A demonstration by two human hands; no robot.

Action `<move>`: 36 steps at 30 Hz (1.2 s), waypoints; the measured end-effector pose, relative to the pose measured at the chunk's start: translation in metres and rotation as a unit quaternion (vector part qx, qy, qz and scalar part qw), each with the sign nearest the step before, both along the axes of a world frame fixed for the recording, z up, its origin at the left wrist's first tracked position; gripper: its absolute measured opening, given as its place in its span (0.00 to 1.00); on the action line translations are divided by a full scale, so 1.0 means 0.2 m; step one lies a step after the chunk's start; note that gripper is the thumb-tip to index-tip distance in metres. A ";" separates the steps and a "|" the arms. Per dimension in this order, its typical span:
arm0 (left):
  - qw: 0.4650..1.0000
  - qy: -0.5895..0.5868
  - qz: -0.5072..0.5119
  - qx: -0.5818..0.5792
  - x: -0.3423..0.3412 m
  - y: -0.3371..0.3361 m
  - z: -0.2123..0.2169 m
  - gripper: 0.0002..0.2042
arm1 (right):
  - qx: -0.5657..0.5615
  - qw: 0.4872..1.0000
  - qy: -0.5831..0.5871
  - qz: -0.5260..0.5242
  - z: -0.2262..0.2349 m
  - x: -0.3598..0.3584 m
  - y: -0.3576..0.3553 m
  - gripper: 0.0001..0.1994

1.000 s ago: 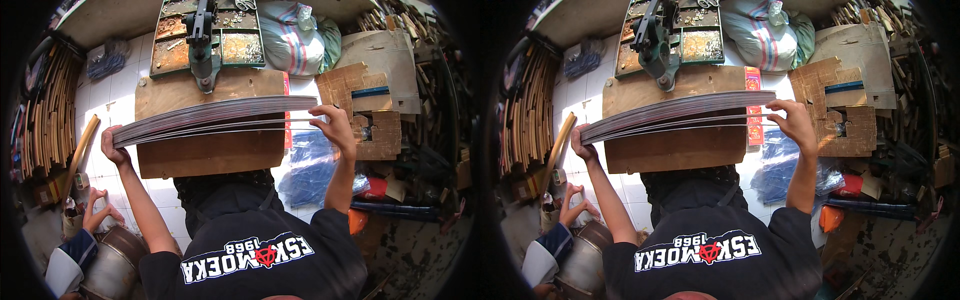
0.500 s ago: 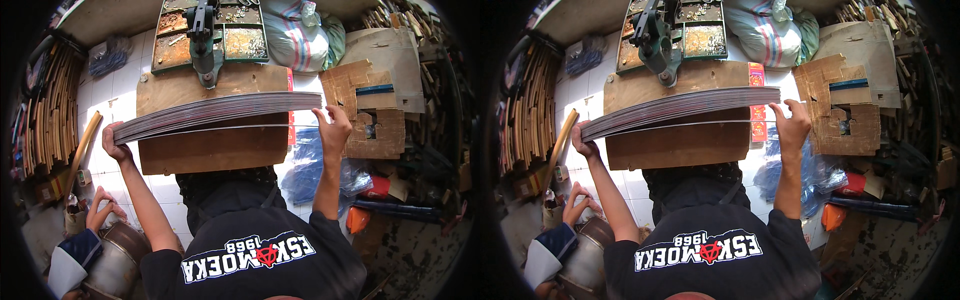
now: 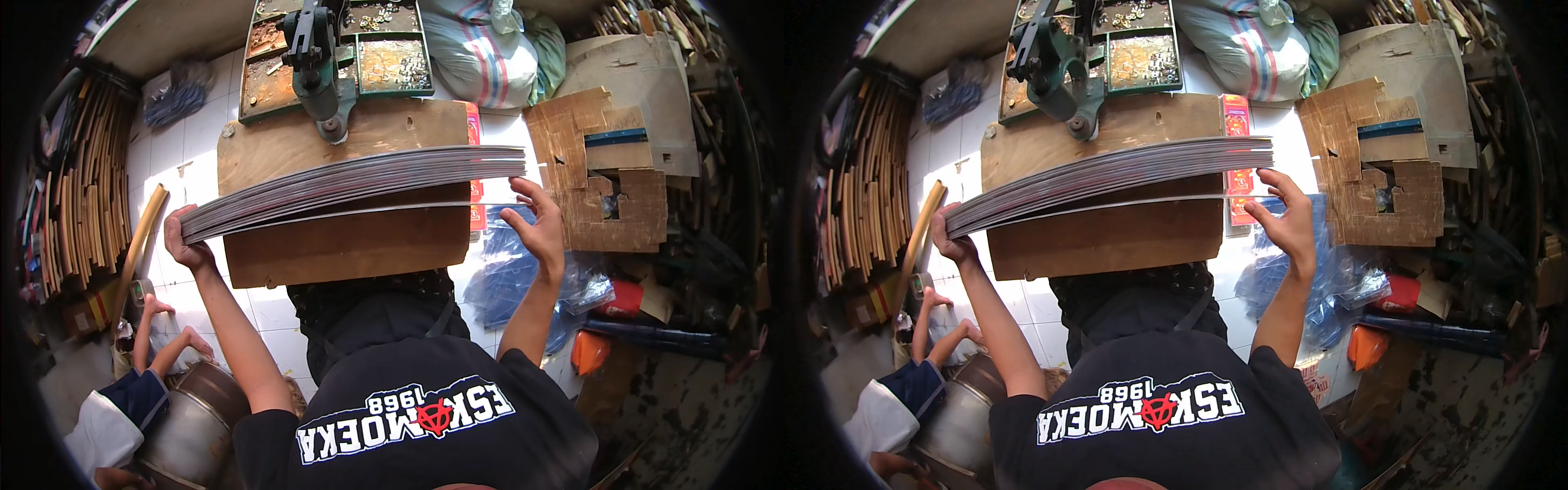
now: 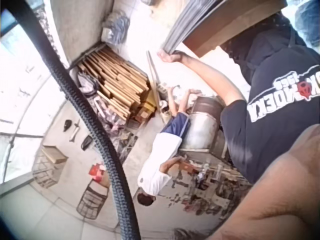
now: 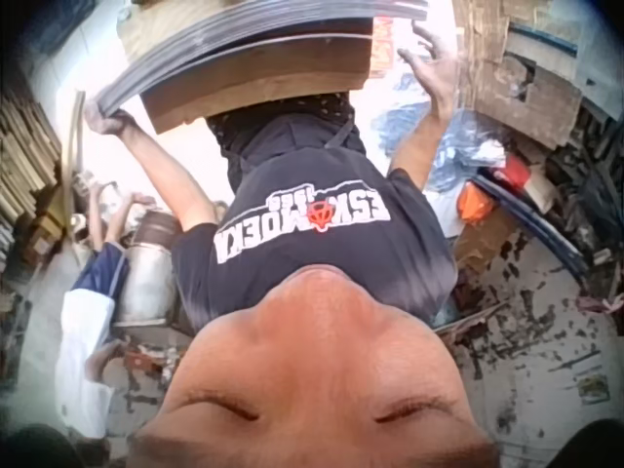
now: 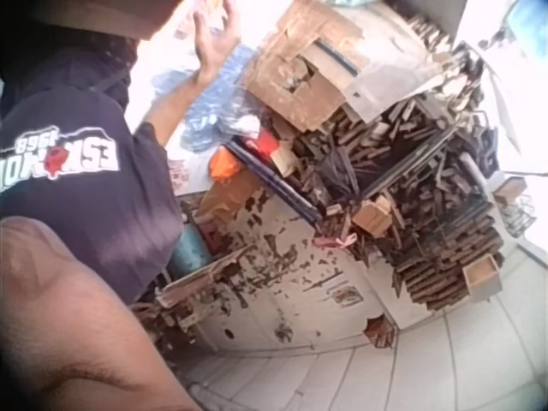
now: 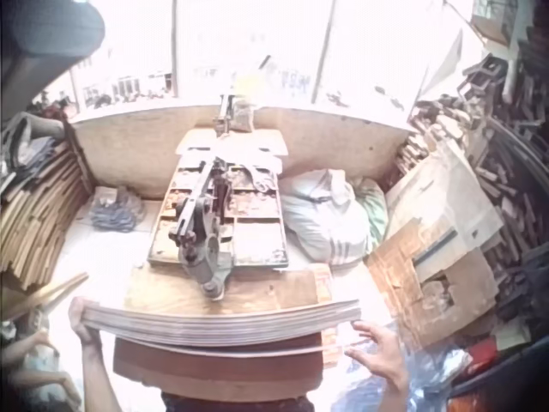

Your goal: The person picks up a stack of cardboard box flats, aligns them against a wooden block on a table, and uses a manual press tool to attach a small white component to each one before setting them aside.

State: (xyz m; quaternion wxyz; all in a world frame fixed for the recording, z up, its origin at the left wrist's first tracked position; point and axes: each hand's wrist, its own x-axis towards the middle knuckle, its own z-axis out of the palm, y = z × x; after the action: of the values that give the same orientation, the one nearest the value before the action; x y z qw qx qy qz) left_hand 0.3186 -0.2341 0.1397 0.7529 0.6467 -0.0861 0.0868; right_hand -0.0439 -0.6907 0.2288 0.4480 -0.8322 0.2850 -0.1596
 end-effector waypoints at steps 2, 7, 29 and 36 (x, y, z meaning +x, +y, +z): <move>1.000 0.001 0.009 -0.006 -0.01 -0.01 0.00 0.18 | -0.024 1.000 0.010 0.017 0.01 -0.01 -0.02 0.23; 1.000 -0.001 0.001 0.013 0.02 0.04 -0.04 0.21 | -0.046 0.999 -0.010 0.013 0.00 0.01 -0.04 0.19; 1.000 0.013 0.000 -0.013 0.02 0.03 -0.03 0.18 | -0.020 0.976 -0.146 -0.163 -0.22 0.09 -0.02 0.12; 1.000 0.001 -0.004 0.007 0.02 0.00 -0.01 0.19 | -0.041 0.941 -0.311 -0.126 -0.38 0.19 -0.12 0.41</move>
State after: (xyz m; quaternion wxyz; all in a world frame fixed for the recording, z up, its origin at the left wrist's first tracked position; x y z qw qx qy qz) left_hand 0.3217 -0.2337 0.1381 0.7485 0.6520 -0.0884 0.0827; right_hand -0.0063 -0.7140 0.1524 0.4559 -0.7163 0.2273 -0.4769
